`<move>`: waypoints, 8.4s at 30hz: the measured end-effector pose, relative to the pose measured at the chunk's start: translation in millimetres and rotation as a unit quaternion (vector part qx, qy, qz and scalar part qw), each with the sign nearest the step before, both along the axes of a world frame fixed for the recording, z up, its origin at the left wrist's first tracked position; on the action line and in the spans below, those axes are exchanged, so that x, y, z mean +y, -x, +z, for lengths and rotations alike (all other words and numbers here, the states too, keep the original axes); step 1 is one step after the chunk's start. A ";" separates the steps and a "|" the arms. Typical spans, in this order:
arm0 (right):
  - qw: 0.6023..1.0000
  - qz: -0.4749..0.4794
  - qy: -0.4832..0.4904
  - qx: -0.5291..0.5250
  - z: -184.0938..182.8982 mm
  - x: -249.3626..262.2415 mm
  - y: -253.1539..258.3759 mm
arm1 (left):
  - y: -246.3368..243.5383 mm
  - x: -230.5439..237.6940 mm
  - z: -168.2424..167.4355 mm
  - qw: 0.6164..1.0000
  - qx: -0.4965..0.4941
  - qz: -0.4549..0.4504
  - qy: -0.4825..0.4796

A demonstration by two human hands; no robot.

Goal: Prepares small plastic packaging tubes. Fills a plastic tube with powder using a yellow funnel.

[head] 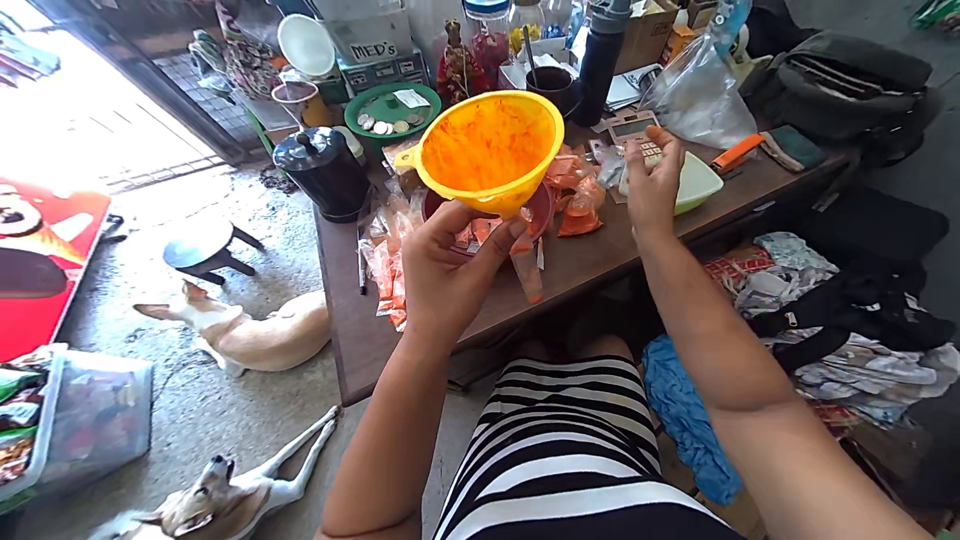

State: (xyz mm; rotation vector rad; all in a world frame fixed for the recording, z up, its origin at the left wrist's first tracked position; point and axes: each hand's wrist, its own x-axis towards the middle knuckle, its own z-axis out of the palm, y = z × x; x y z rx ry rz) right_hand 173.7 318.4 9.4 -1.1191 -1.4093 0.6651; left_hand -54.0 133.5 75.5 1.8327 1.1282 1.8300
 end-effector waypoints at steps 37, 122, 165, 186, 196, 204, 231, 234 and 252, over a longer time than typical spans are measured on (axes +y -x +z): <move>0.931 0.352 0.100 -0.004 -34.2 -172.2 63.7 | 3.0 -25.4 25.3 0.997 0.068 0.010 -0.045; 0.796 0.109 0.121 -0.583 -5.2 153.8 -9.9 | 181.7 56.5 -80.5 0.884 0.231 0.251 0.318; 0.960 0.007 -0.259 -0.104 9.2 -188.0 -67.5 | -54.0 -70.2 -86.4 0.909 -0.284 -0.186 0.242; 0.978 0.024 -0.192 -0.082 -13.7 -235.3 -83.3 | -42.7 -104.0 -81.7 0.952 -0.292 -0.035 0.091; 0.978 0.103 -0.133 -0.124 -52.0 -253.7 -64.6 | -21.2 -93.7 -92.1 0.955 -0.287 -0.017 0.078; 0.976 0.126 -0.078 -0.159 -81.0 -263.0 -60.4 | -11.1 -94.1 -103.5 0.967 -0.239 0.019 0.087; 0.986 0.061 -0.084 -0.131 -84.9 -248.7 -97.0 | -9.0 -72.0 -109.3 0.996 -0.037 -0.023 0.078; 0.986 0.059 -0.079 -0.133 -86.7 -243.7 -102.5 | -13.8 -64.8 -109.4 0.995 -0.028 -0.063 0.072; 0.977 0.100 -0.025 -0.188 -100.6 -238.3 -103.1 | -26.1 -62.5 -99.6 0.986 -0.070 -0.058 0.138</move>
